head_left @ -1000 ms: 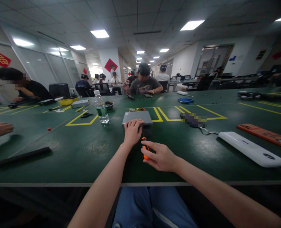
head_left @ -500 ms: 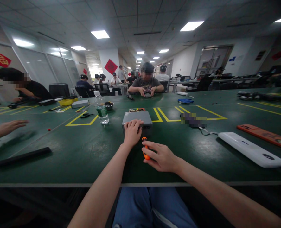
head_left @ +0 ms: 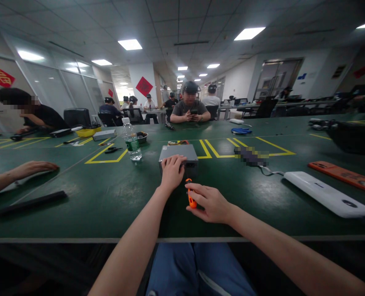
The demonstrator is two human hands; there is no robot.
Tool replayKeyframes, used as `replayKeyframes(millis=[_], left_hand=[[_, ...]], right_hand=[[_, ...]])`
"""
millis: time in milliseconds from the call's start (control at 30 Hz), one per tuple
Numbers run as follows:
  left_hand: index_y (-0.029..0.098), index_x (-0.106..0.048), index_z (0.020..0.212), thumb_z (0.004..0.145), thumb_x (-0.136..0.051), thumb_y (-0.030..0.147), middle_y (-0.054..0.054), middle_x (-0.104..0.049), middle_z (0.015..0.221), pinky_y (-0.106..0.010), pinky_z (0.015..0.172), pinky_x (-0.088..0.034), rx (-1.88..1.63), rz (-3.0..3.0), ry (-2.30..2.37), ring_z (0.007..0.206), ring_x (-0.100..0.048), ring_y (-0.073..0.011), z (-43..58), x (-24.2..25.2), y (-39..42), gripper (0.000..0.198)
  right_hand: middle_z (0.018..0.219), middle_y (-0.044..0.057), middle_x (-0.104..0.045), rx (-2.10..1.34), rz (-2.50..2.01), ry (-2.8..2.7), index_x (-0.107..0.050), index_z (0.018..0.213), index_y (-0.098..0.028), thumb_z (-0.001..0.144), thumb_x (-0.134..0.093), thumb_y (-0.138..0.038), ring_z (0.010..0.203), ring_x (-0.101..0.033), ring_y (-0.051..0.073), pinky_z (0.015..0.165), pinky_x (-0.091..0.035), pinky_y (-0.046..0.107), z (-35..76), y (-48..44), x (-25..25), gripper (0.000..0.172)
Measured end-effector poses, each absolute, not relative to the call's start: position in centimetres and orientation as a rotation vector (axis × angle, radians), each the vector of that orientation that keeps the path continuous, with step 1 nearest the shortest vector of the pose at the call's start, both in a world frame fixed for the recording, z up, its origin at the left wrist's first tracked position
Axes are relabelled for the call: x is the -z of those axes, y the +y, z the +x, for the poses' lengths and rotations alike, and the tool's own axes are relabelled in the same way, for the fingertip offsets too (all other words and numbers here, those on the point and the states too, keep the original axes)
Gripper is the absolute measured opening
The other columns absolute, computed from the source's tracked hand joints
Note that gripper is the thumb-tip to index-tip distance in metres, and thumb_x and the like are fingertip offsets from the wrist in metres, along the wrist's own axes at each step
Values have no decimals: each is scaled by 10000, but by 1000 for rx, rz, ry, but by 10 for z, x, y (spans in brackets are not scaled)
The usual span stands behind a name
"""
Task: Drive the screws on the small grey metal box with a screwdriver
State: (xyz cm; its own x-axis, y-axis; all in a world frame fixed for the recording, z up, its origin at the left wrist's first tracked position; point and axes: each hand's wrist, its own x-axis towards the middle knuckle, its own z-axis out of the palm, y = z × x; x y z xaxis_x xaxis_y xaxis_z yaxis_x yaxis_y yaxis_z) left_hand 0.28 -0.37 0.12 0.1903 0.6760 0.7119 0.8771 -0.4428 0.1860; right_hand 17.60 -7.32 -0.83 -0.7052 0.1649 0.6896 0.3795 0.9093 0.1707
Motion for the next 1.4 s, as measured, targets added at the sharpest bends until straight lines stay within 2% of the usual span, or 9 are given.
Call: replayKeyframes(millis=[233,500,667,833,933,1033,1100,1200,1400], left_hand=[[278,-538,1109,838,-478,167,-8,-582,1217,-385,967,-269,1116,-2204,-1471,1160,-468,-192,3,-1,-3,299],[276,-537,1103,837,-477,163,-7,-584,1212,-385,971,-264,1114,-2206,-1458,1160,-471,-189,2,-1,-4,295],[277,-536,1102,837,-482,163,1,-585,1210,-383,969,-262,1116,-2201,-1456,1155,-472,-184,2,0,-2,294],[277,-542,1096,839,-486,168,0,-588,1206,-385,965,-263,1112,-2199,-1466,1159,-470,-185,2,0,-3,285],[275,-540,1097,834,-494,165,4,-587,1210,-380,967,-263,1118,-2204,-1459,1161,-470,-180,2,-1,-3,289],[277,-539,1100,830,-499,162,7,-587,1211,-380,969,-262,1123,-2204,-1455,1157,-473,-179,2,0,-3,296],[277,-541,1100,830,-496,161,4,-588,1210,-382,971,-262,1122,-2200,-1458,1156,-473,-182,2,0,-3,297],[272,-543,1100,834,-489,165,-4,-588,1211,-382,972,-265,1113,-2205,-1460,1158,-471,-186,3,-1,-3,292],[273,-542,1102,835,-490,171,-6,-585,1212,-378,968,-269,1116,-2204,-1466,1158,-470,-187,3,-1,-4,290]], right_hand=[[1167,180,-525,405,-367,-2442,-430,1221,-141,921,-386,-323,1056,-566,238,783,-523,337,174,-76,3,353],[1104,178,-566,384,-387,-2334,-482,1040,-135,898,-460,-396,931,-614,211,731,-533,304,174,-74,7,298],[1189,186,-517,342,-397,-2436,-446,1174,-129,905,-425,-356,1049,-571,235,802,-517,330,175,-76,4,352],[1110,179,-568,381,-373,-2348,-484,1093,-141,899,-458,-326,967,-611,231,746,-529,328,175,-75,5,269],[1102,178,-589,325,-392,-2307,-459,1070,-129,885,-487,-372,934,-627,221,744,-535,318,175,-74,7,307],[1148,191,-566,293,-383,-2362,-444,1129,-108,897,-441,-400,1012,-600,234,792,-525,327,176,-75,6,373],[1191,191,-537,315,-376,-2427,-431,1203,-114,919,-389,-348,1044,-582,237,793,-519,335,176,-76,4,369],[1199,172,-538,404,-373,-2450,-459,1215,-162,929,-388,-322,989,-601,229,749,-518,337,176,-77,2,335],[1099,151,-611,387,-382,-2319,-510,1063,-144,890,-490,-405,823,-631,193,681,-519,304,177,-75,5,314]])
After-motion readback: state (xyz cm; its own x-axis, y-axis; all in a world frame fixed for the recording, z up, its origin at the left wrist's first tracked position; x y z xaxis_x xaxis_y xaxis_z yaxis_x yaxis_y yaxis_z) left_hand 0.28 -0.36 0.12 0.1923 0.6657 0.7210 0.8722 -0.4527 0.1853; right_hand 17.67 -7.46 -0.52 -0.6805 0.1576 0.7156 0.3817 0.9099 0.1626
